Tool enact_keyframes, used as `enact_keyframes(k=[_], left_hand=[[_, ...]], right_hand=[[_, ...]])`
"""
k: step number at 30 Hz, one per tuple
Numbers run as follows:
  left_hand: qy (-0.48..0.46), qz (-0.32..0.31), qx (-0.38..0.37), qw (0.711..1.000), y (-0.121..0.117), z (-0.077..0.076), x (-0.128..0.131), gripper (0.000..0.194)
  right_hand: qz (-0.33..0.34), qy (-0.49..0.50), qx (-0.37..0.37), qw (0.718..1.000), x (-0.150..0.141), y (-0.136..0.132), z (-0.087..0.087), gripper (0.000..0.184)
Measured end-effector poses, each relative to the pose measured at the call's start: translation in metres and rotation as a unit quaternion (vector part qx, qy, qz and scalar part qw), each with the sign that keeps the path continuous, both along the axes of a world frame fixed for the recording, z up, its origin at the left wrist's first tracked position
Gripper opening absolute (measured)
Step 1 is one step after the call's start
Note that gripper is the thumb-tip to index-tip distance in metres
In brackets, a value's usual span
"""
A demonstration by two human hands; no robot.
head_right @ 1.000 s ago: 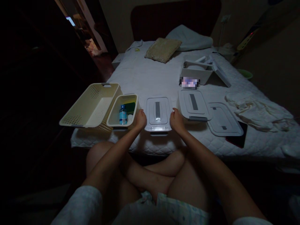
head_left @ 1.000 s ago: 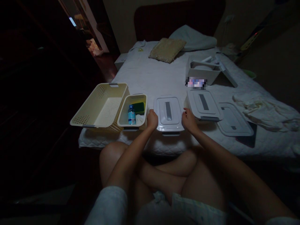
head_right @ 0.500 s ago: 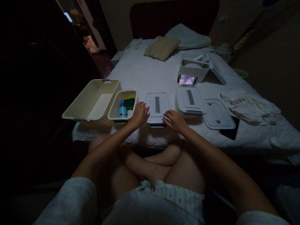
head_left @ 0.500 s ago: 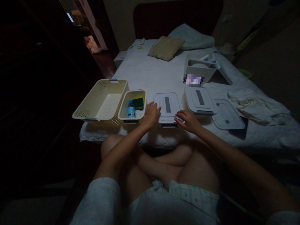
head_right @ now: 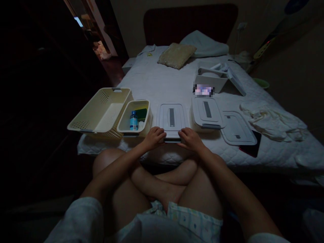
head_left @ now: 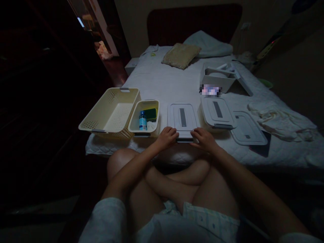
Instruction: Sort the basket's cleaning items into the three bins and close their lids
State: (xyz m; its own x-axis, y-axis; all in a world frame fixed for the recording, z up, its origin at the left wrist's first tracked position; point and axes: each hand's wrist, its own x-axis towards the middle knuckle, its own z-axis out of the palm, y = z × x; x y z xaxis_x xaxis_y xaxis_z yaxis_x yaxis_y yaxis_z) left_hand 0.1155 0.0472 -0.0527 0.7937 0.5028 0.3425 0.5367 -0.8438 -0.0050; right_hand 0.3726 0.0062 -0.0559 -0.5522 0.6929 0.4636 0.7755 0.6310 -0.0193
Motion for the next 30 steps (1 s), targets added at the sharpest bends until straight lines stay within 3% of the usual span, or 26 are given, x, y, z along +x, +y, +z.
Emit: enact_keyframes(k=[6, 11, 21, 30], left_hand=[[0.032, -0.055, -0.003, 0.998, 0.007, 0.015, 0.006, 0.036], [0.001, -0.051, -0.024, 0.998, 0.005, 0.025, 0.007, 0.038], [0.024, -0.057, -0.004, 0.998, 0.003, 0.025, 0.007, 0.041], [0.036, -0.062, -0.019, 0.997, 0.004, 0.026, 0.007, 0.038]], right_hand=[[-0.005, -0.023, 0.001, 1.0, 0.001, -0.003, 0.002, 0.044], [-0.009, 0.011, -0.028, 1.0, 0.0, -0.004, 0.008, 0.038], [0.009, -0.029, -0.019, 0.999, -0.002, -0.003, 0.011, 0.047], [0.01, -0.029, -0.012, 0.999, -0.004, -0.005, 0.011, 0.036]])
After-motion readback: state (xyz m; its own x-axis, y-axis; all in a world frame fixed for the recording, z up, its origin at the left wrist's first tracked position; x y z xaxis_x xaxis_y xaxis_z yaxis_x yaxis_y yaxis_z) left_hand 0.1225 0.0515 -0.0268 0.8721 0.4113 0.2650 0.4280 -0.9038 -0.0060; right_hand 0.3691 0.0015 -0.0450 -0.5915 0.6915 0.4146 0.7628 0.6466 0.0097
